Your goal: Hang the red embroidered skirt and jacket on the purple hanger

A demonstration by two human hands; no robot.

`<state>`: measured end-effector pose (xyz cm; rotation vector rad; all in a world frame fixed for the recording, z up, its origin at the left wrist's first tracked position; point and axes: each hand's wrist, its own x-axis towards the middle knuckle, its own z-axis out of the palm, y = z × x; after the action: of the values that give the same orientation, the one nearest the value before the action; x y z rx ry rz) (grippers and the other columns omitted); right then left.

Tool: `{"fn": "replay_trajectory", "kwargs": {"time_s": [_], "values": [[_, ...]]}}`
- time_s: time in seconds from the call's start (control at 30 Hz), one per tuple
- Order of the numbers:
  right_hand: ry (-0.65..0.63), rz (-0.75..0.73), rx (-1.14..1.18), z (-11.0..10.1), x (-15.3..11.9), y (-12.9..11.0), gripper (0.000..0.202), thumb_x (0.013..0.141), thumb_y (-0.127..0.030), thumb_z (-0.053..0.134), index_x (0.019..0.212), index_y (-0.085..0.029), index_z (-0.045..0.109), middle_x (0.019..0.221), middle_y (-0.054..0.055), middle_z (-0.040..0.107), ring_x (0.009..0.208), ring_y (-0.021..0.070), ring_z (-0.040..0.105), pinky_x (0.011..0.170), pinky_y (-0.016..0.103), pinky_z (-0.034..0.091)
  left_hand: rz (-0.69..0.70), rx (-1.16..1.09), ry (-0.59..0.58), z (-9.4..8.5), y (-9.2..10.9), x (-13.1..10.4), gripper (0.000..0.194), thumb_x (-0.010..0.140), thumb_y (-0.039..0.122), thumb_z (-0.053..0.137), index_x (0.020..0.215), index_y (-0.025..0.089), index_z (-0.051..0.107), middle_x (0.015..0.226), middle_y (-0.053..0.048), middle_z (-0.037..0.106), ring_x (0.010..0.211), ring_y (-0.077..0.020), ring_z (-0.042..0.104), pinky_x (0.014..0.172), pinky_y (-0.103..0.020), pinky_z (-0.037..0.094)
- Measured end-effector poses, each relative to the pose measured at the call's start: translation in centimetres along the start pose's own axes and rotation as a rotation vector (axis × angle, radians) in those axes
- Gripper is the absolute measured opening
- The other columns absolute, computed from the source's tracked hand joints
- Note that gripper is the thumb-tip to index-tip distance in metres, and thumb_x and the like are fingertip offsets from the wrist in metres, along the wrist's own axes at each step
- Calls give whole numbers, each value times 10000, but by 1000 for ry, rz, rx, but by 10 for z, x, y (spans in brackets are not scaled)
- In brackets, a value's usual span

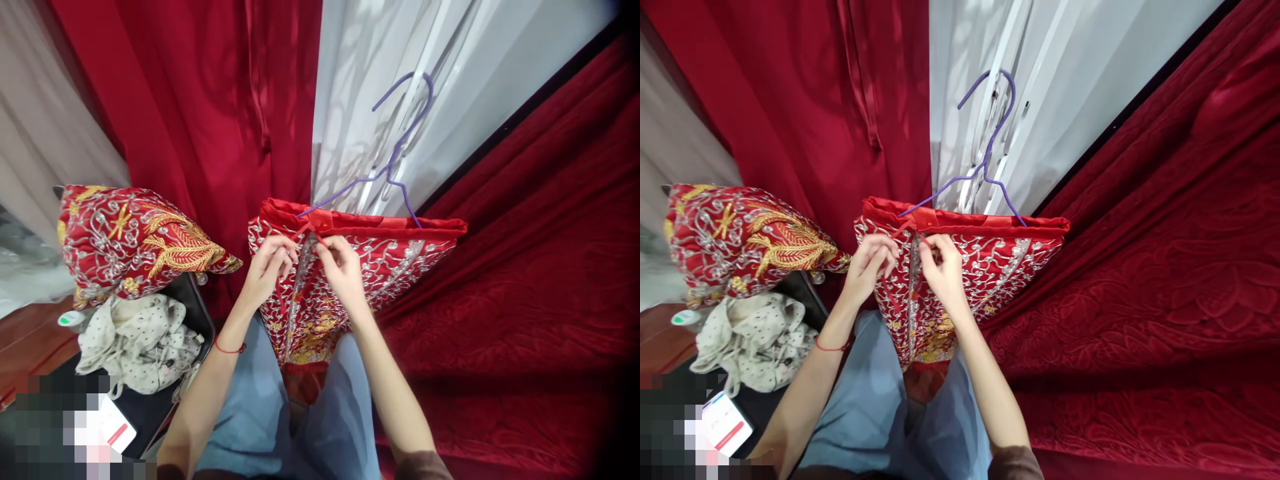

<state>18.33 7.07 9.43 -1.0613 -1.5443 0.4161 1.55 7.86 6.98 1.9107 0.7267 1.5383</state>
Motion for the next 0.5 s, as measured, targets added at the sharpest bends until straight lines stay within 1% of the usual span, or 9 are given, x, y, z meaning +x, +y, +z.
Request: {"fn": "replay_trajectory", "kwargs": {"time_s": [0.03, 0.07, 0.1, 0.13, 0.2, 0.23, 0.27, 0.37, 0.5], "values": [[-50, 72, 123, -5, 0, 2, 214, 904, -361, 503, 773, -210, 578, 781, 24, 636, 701, 144, 589, 637, 269, 461, 6, 69, -62, -3, 2, -1, 267, 1012, 303, 415, 998, 239, 674, 872, -21, 651, 608, -101, 568, 608, -251, 471], [-93, 153, 226, -11, 0, 4, 241, 917, -383, 475, 787, -209, 578, 745, 13, 635, 622, 128, 569, 568, 253, 436, 13, 186, -77, -7, 5, -2, 265, 990, 286, 460, 921, 238, 711, 868, -22, 659, 650, -112, 587, 622, -257, 466], [-122, 225, 291, -16, 1, 5, 272, 930, -411, 451, 804, -208, 582, 694, -3, 623, 534, 111, 525, 501, 238, 391, 23, 321, -30, -9, 8, -2, 236, 960, 273, 516, 887, 243, 738, 869, -22, 669, 700, -126, 606, 638, -263, 463], [-140, 272, 303, -21, 1, 7, 299, 937, -437, 446, 815, -206, 592, 639, -20, 602, 468, 97, 472, 456, 228, 343, 36, 445, 76, -11, 11, -2, 190, 929, 268, 569, 897, 252, 756, 864, -18, 675, 731, -136, 614, 644, -265, 456], [-181, 273, 210, -30, 1, 8, 305, 913, -464, 527, 821, -196, 641, 548, -43, 561, 429, 84, 420, 444, 219, 310, 79, 563, 371, -11, 16, 2, 137, 887, 283, 645, 939, 260, 769, 796, -2, 656, 683, -126, 585, 607, -261, 428], [-227, 243, 156, -34, 1, 7, 286, 883, -457, 593, 820, -189, 672, 526, -45, 559, 444, 84, 435, 463, 217, 328, 103, 552, 489, -9, 17, 5, 128, 882, 301, 663, 934, 258, 771, 740, 8, 627, 634, -114, 548, 578, -259, 407], [-287, 211, 122, -38, 2, 6, 265, 850, -443, 651, 822, -184, 702, 525, -40, 574, 469, 88, 463, 483, 218, 350, 126, 511, 567, -7, 17, 9, 125, 884, 322, 671, 912, 254, 773, 686, 18, 586, 587, -105, 502, 550, -258, 382], [-432, 165, 173, -46, 4, -5, 251, 804, -429, 724, 867, -190, 763, 621, -9, 657, 514, 92, 506, 484, 221, 367, 160, 428, 653, 2, 15, 22, 142, 886, 361, 682, 881, 253, 773, 611, 37, 488, 529, -97, 402, 513, -267, 330], [-393, 120, 274, -49, 6, -15, 271, 846, -461, 691, 915, -218, 787, 657, -9, 659, 471, 68, 436, 440, 220, 323, 165, 422, 780, 12, 15, 34, 179, 915, 382, 640, 920, 264, 774, 649, 24, 501, 579, -108, 444, 550, -269, 358]]}}
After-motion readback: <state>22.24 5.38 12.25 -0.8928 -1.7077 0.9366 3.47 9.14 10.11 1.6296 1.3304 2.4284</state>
